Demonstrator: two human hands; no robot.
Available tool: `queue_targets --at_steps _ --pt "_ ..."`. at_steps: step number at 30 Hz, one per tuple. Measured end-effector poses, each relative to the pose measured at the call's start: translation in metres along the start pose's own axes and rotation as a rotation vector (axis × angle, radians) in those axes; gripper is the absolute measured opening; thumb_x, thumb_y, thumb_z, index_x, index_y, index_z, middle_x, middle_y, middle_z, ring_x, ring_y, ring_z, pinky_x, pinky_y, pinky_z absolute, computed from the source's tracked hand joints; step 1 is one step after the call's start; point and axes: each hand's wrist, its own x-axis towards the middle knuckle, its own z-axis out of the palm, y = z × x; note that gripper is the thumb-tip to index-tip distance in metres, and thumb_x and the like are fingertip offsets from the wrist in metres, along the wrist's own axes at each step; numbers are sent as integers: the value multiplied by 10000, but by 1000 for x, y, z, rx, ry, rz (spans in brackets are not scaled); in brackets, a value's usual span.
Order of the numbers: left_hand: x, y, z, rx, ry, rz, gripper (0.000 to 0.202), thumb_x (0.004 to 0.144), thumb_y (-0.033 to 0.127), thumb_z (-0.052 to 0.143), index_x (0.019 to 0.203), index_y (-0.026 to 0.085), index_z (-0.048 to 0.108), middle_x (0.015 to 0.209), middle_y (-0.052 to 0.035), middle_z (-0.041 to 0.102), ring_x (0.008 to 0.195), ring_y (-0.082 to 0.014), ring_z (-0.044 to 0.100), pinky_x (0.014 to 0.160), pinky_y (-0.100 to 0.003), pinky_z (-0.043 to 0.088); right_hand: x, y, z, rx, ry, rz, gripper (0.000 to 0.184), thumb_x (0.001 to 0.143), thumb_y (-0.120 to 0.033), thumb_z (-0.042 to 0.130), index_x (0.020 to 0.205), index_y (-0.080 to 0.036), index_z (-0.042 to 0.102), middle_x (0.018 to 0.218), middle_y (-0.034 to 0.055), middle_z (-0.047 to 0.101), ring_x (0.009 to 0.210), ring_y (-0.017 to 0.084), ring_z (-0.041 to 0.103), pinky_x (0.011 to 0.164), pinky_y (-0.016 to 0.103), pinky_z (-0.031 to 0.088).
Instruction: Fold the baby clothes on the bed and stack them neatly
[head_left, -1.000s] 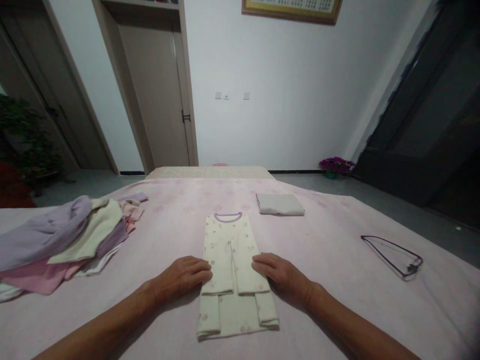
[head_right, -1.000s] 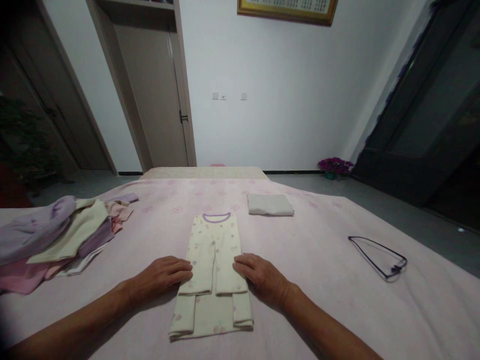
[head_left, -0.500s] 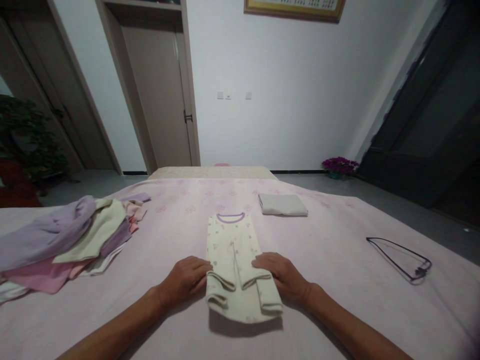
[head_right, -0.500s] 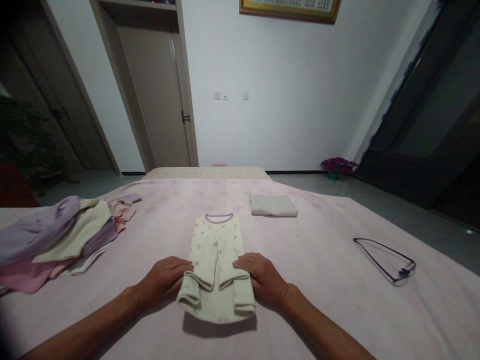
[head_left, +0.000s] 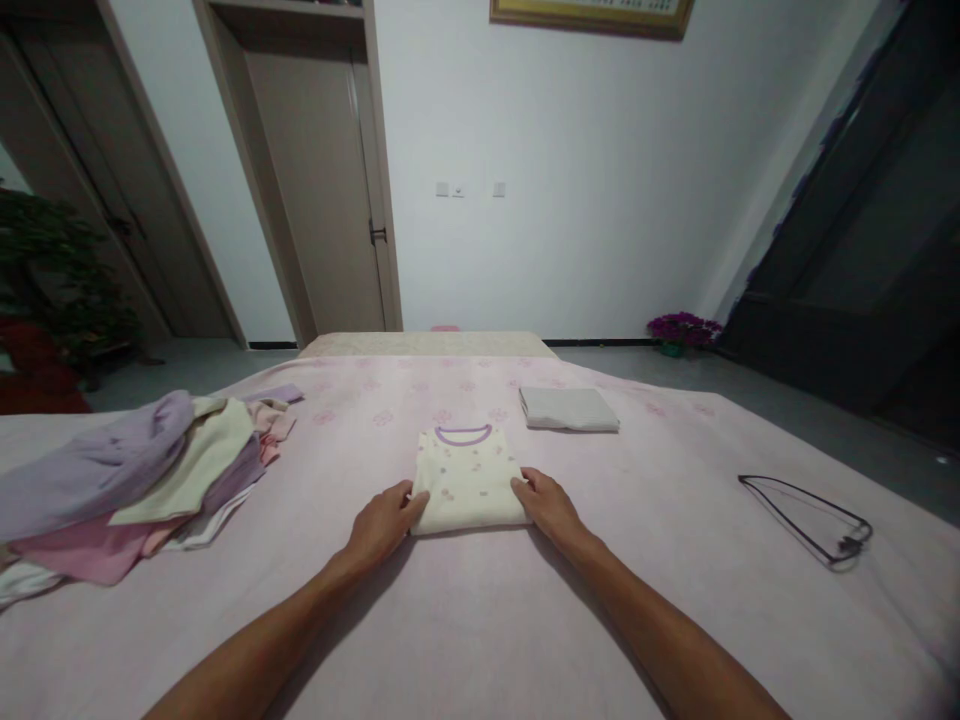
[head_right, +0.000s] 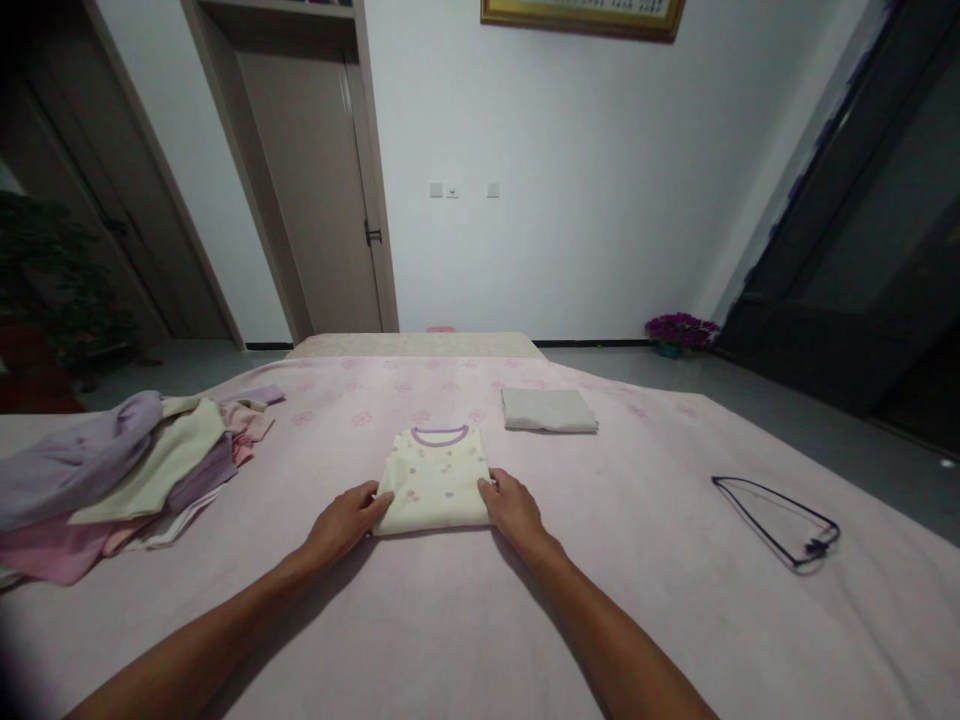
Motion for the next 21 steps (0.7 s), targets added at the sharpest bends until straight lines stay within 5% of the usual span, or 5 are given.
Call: queue_targets --at_steps 10,12,16,19,21 --pt "-4 7 -4 136 31 -58 415 943 473 428 1272 250 549 966 -51 743 884 -253 684 688 -311 426 -6 -5 -3 -215 37 16 463 915 -330 471 1351 -190 543 1033 79 722 904 216 668 800 312 478" --pt "-6 5 -6 90 116 -45 461 953 460 427 1350 236 494 1015 -59 733 908 -250 682 750 -342 471 -10 -10 -7 -280 83 -31 485 919 -299 469 1386 -173 508 1108 101 696 973 232 655 840 338 489" --pt "-7 0 4 17 338 300 446 1005 373 355 1396 191 470 1348 -127 605 1240 -254 563 1059 -432 425 -17 -24 -3 -390 211 -371 478 964 -258 397 1431 -181 464 1355 141 571 1257 265 522 1061 435 416" --pt "2 -2 21 56 277 519 496 1021 383 343 1477 197 400 1530 -142 436 1432 -265 374 1178 -495 302 -17 -30 9 -445 90 -555 507 992 -289 374 1484 -172 403 1522 132 429 1435 258 335 1193 476 259" --pt "10 -4 31 112 194 542 543 1022 419 349 1512 187 355 1573 -157 360 1474 -281 295 1190 -530 267 -15 -29 16 -496 -39 -540 544 1001 -342 381 1507 -142 372 1576 144 348 1485 264 239 1217 496 190"
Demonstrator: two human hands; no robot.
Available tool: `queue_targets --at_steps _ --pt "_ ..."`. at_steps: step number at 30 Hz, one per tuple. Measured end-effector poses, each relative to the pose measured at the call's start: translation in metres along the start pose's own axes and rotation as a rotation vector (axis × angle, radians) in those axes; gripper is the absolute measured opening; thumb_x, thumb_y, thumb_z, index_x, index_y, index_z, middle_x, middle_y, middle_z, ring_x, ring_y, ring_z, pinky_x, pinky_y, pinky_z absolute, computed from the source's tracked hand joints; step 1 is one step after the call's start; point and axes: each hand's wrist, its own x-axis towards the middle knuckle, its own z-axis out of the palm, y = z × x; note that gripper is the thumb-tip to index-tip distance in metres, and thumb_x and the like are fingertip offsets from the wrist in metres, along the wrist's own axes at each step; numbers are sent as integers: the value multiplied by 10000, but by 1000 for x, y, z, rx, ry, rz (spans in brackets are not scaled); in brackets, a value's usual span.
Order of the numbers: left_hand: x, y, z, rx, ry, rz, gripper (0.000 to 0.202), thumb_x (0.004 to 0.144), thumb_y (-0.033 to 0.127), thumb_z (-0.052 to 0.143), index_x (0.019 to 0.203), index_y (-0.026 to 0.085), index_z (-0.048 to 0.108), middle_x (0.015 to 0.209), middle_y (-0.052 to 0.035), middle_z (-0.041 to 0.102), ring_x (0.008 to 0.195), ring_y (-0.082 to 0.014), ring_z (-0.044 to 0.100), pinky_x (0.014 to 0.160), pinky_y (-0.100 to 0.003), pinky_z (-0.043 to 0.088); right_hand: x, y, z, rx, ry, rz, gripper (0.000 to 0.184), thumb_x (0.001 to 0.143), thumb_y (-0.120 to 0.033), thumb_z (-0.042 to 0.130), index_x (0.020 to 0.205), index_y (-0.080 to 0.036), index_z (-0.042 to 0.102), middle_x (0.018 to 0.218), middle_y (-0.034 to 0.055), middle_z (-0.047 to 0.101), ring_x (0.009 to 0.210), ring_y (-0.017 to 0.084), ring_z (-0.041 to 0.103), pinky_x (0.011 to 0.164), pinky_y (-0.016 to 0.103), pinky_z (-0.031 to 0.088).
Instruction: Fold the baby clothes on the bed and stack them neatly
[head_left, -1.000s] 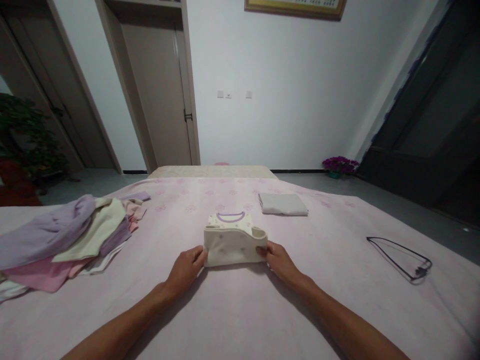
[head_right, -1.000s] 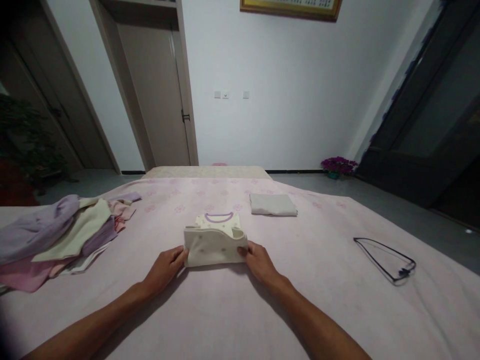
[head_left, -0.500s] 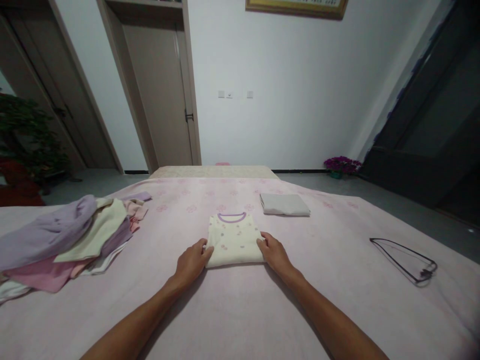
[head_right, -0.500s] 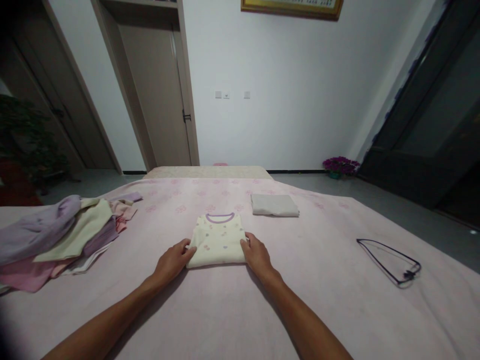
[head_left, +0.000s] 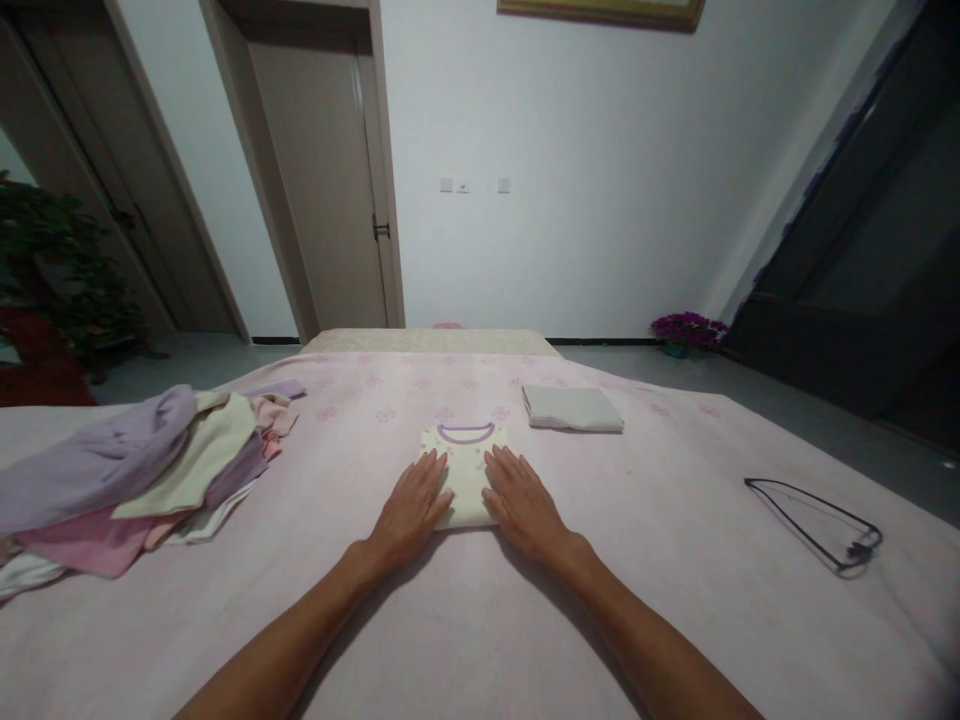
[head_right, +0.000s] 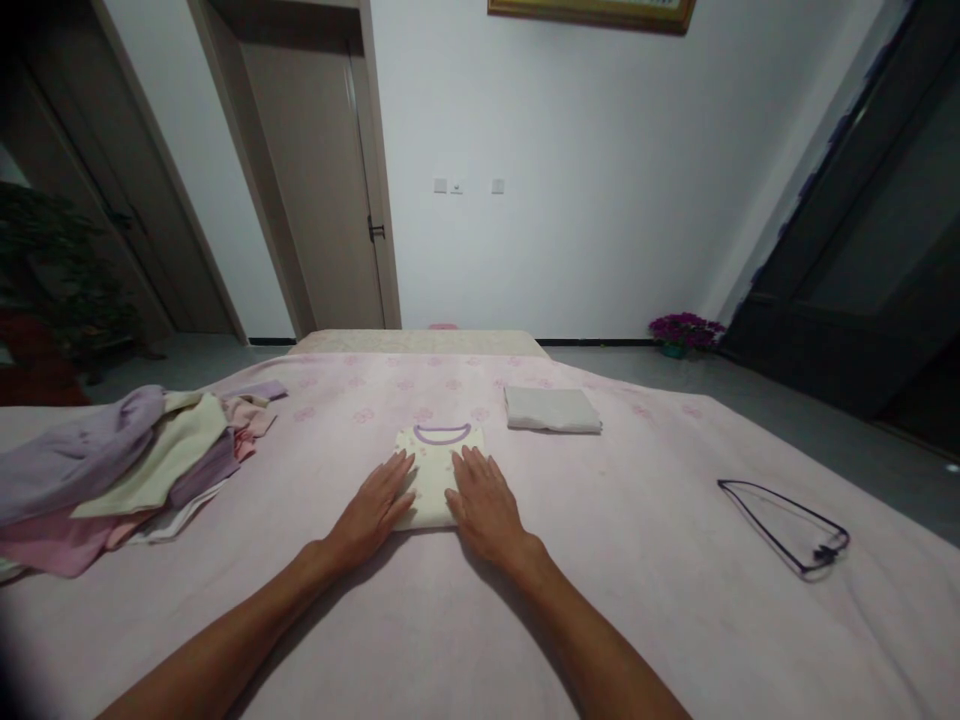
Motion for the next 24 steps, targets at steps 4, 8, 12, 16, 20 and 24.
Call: queue_targets --at_steps 4,8,12,16,20,24 --pt "8 -11 7 40 -151 2 616 1008 515 351 1521 174 357 1599 -179 277 1489 -308 243 1185 -539 266 1 12 6 11 -192 89 628 1019 -481 316 1527 -114 342 1611 161 248 1505 262 178 1216 492 176" --pt "6 -19 -4 46 -236 34 678 979 575 388 1540 198 328 1617 -174 210 1504 -319 183 1190 -532 248 -2 25 3 36 -232 80 683 1021 -536 262 1549 -105 287 1631 147 168 1516 248 124 1221 472 165" --pt "-10 -23 -19 69 -273 132 803 904 613 529 1564 244 258 1626 -162 198 1501 -351 179 1181 -595 208 -16 35 -2 40 -236 27 699 1001 -531 350 1567 -138 239 1631 139 178 1512 250 143 1219 495 171" --pt "-25 -22 -25 71 -173 175 703 908 347 575 1546 246 299 1586 -138 336 1458 -300 327 1182 -538 276 -34 39 -10 27 -150 -134 700 908 -424 561 1538 -218 336 1604 123 289 1487 269 239 1204 516 217" --pt "-22 -17 -28 102 -129 171 727 777 153 561 1483 230 407 1509 -104 475 1400 -260 429 1193 -503 280 -33 36 -18 -3 -86 -209 706 785 -189 571 1479 -205 441 1528 135 434 1407 276 397 1166 490 305" --pt "-9 -16 -33 107 -128 123 620 755 149 561 1369 224 532 1419 -102 576 1329 -248 517 1180 -513 299 -23 36 -16 -26 -74 -193 732 675 -109 551 1403 -177 525 1450 140 529 1333 280 487 1122 475 367"
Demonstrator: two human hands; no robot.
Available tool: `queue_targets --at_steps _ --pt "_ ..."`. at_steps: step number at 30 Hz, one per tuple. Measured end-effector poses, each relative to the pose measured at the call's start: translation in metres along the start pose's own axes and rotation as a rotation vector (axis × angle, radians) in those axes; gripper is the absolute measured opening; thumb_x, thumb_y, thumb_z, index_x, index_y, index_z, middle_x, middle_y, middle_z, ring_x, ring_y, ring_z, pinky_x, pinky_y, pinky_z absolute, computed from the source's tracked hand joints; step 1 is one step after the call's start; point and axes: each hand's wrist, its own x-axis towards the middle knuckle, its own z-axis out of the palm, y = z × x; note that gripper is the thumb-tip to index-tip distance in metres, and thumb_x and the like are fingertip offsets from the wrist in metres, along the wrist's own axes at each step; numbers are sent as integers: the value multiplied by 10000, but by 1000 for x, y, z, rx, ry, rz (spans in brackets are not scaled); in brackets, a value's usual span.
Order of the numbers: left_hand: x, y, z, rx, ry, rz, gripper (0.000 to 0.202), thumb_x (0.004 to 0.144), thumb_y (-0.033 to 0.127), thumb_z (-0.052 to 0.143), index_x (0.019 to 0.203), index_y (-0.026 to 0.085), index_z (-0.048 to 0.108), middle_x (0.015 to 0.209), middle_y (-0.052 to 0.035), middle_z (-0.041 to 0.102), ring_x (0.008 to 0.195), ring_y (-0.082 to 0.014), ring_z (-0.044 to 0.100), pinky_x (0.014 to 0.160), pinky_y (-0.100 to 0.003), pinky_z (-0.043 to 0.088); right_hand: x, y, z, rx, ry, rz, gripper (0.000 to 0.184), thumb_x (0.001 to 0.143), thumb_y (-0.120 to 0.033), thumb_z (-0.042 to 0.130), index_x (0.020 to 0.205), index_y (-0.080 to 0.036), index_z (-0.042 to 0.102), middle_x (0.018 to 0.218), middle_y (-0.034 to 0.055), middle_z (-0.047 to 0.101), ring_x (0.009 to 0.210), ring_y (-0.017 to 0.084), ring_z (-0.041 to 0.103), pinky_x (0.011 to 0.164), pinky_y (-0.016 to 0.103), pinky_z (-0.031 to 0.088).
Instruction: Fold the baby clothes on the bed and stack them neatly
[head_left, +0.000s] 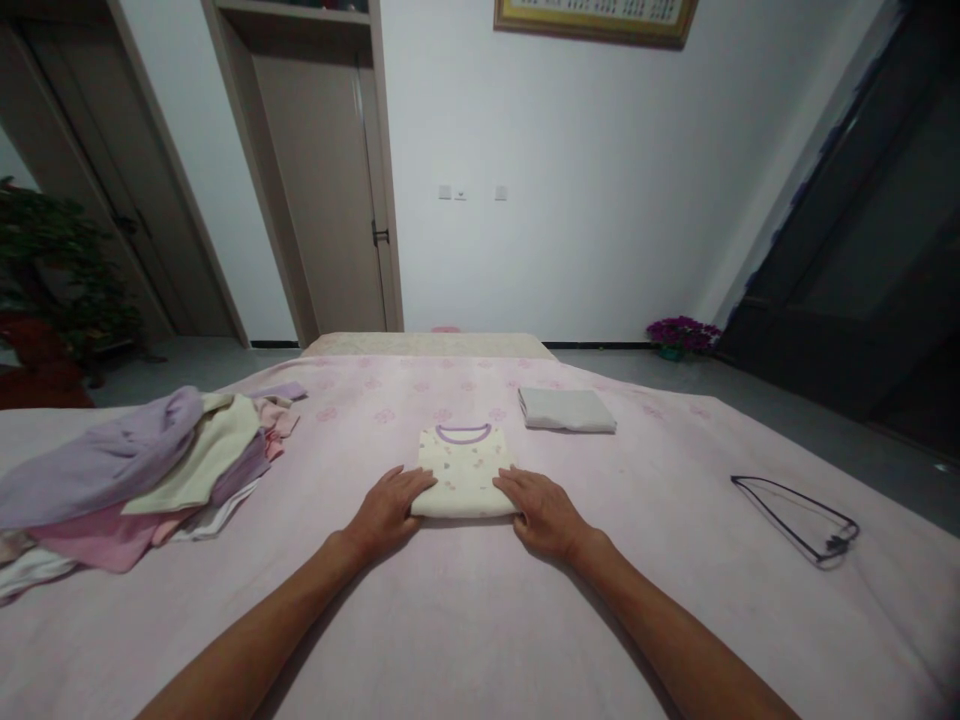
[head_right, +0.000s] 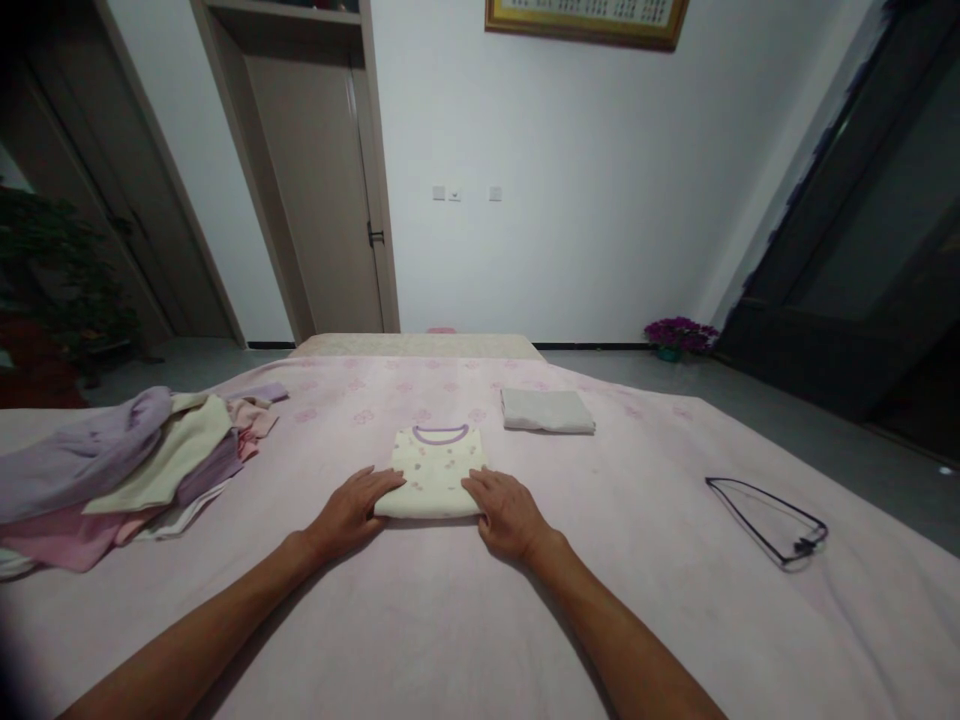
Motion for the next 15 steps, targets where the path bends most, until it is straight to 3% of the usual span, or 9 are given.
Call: queue_targets --at_steps 3,5,9,12,15 --pt "-1 -4 -8 -32 8 39 427 866 209 509 1285 224 589 1336 -104 643 1255 -247 587 1153 -533 338 -4 0 -1 12 58 -23 653 677 -86 524 1322 -169 586 1359 140 611 1257 276 560 1064 469 430" --pt "-11 -6 -15 -70 7 148 377 910 253 487 1273 225 586 1299 -100 667 1222 -249 612 1144 -533 355 -14 -5 -8 43 99 -97 589 709 -90 515 1285 -172 605 1296 133 654 1198 271 602 1023 455 467" --pt "-40 2 -27 -167 -4 334 364 938 287 504 1300 250 534 1269 -89 679 1188 -223 628 1105 -419 435 -40 -21 -27 164 41 -283 585 778 -158 542 1361 -208 539 1279 112 661 1151 249 623 1000 427 491" --pt "-52 14 -30 -183 -8 325 354 940 261 512 1293 263 533 1265 -101 669 1184 -210 623 1028 -356 502 -48 -24 -30 221 27 -276 641 803 -177 566 1436 -218 469 1355 120 612 1236 248 573 1054 448 458" --pt "-46 21 -25 -148 6 286 408 919 240 527 1326 265 533 1299 -118 646 1222 -233 595 1082 -430 461 -41 -15 -22 231 85 -211 591 853 -180 558 1436 -234 481 1392 126 585 1289 241 537 1084 460 435"
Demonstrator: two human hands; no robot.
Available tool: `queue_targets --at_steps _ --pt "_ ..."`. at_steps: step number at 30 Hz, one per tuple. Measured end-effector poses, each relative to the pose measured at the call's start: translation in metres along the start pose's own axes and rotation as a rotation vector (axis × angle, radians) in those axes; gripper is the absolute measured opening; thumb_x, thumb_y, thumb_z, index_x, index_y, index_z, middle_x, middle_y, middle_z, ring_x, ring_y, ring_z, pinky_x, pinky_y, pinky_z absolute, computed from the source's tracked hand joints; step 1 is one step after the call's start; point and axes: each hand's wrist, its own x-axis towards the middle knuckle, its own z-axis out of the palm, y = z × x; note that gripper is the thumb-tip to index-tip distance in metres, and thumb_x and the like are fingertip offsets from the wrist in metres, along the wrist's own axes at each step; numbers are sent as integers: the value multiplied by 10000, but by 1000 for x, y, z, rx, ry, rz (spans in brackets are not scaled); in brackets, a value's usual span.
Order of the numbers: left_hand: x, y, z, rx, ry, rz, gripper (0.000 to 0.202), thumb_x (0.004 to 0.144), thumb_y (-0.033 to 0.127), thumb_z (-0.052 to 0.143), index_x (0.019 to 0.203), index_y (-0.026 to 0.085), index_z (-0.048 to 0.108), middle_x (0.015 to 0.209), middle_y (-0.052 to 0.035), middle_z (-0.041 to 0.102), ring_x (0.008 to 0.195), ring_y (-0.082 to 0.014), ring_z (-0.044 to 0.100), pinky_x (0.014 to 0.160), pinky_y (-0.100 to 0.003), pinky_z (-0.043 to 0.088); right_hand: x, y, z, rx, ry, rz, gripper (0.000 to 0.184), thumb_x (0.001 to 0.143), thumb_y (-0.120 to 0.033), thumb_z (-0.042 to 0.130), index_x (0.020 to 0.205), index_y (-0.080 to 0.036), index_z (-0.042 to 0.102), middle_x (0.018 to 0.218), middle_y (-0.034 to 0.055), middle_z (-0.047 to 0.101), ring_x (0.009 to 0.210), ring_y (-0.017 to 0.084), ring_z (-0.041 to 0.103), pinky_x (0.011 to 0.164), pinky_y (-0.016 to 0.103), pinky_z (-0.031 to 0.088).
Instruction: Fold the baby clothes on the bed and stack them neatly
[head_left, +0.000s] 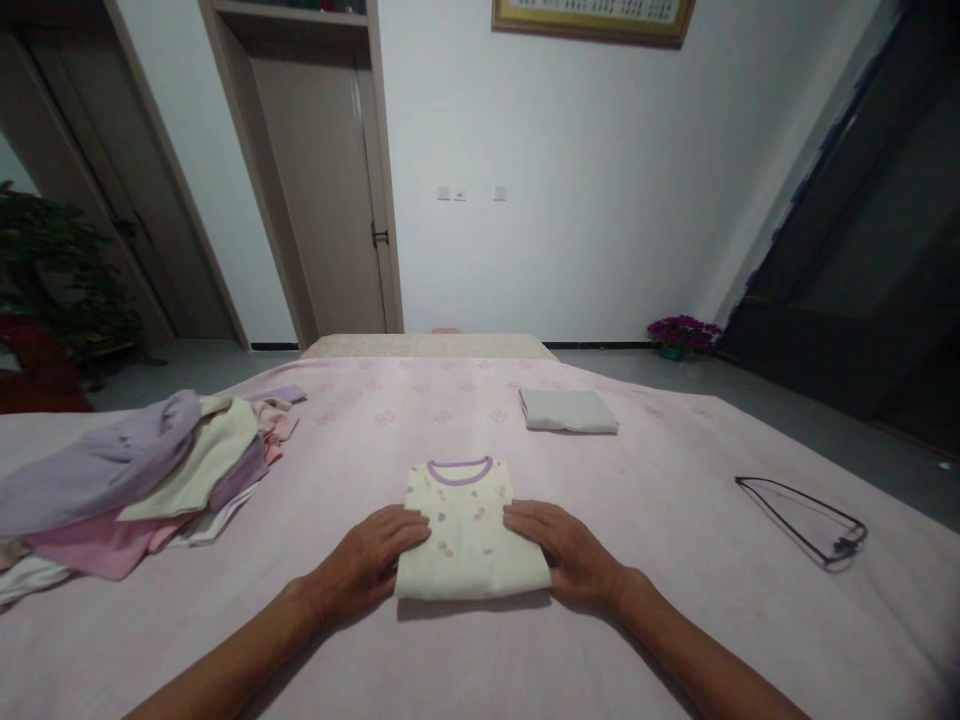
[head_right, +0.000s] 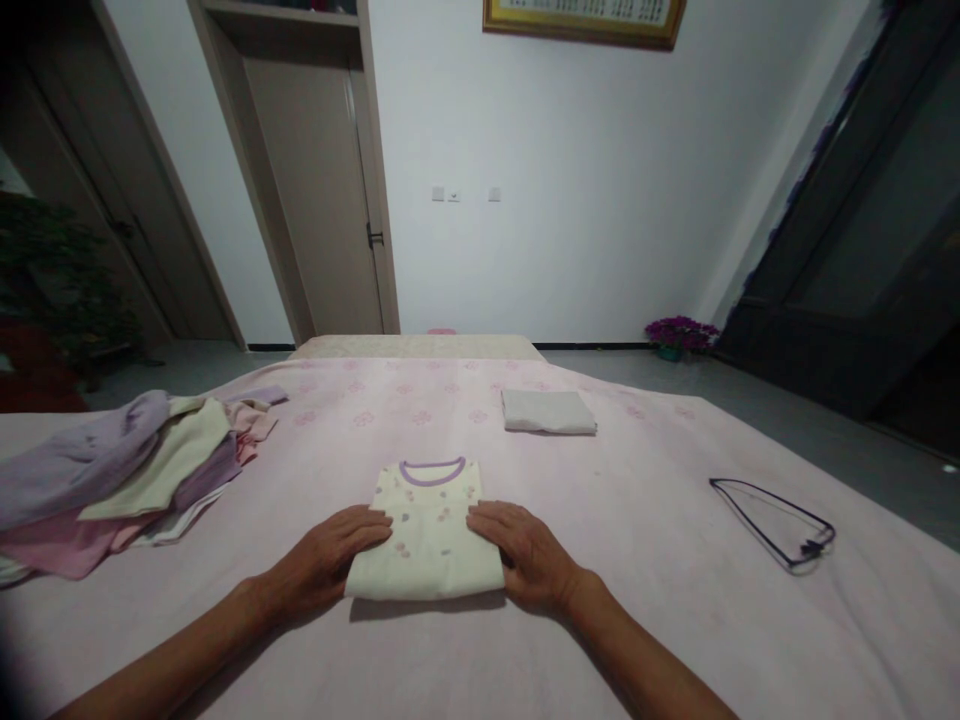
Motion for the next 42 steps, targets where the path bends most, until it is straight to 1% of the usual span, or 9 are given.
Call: queue_targets --at_steps 6,11,14,20,25,29,34,38,42 --pt "11 -8 12 -93 90 -116 347 895 312 574 1232 248 628 1247 -110 683 1160 -251 627 1038 -416 481 11 24 16 116 67 32 447 918 -313 550 1361 -256 562 1365 117 611 1290 250 541 1103 477 405" --pt "19 -6 20 -385 257 -581 351 944 438 479 1135 186 632 1001 -77 735 899 -228 686 798 -323 540 28 22 30 433 228 459 406 925 -416 518 1253 -196 607 1155 101 701 1027 240 653 883 382 520" --pt "34 -7 26 -443 381 -809 448 954 478 432 1236 150 549 849 -48 712 767 -213 666 670 -291 500 48 25 42 490 348 701 452 931 -456 477 1271 -175 577 939 51 712 836 207 646 712 307 503" --pt "55 -17 30 -175 277 -964 547 975 429 367 1463 181 360 941 -88 726 796 -239 685 684 -302 449 66 33 51 261 323 885 522 949 -445 427 1403 -195 484 885 50 713 817 210 656 719 302 469" --pt "58 -18 12 205 -2 -935 558 980 397 379 1481 151 372 1042 -168 720 923 -300 694 802 -383 471 67 26 29 -29 103 875 485 973 -400 408 1375 -155 525 1078 142 714 978 271 659 832 368 470" --pt "71 -19 8 431 137 -681 535 978 321 422 1480 139 397 1336 -180 600 1255 -303 550 1063 -448 385 81 10 17 -311 112 723 511 991 -367 388 1436 -131 470 1326 181 603 1225 302 540 1024 440 393" --pt "88 -21 37 321 25 -413 514 1010 400 377 1476 189 432 1545 -135 416 1453 -298 330 1157 -488 310 100 -1 36 -271 -52 416 556 1018 -413 333 1517 -170 375 1586 108 342 1485 253 231 1208 454 146" --pt "86 -27 55 283 -53 -455 545 1010 469 353 1473 197 448 1566 -142 378 1468 -318 298 1180 -550 238 99 9 50 -192 -180 462 605 1019 -477 293 1517 -144 378 1606 118 289 1504 263 174 1214 478 107" --pt "72 -42 57 171 5 -514 542 1015 428 326 1473 159 434 1578 -147 350 1484 -289 265 1181 -521 255 90 25 51 -111 -200 494 635 1020 -504 240 1537 -148 337 1630 97 224 1517 253 117 1214 466 121"
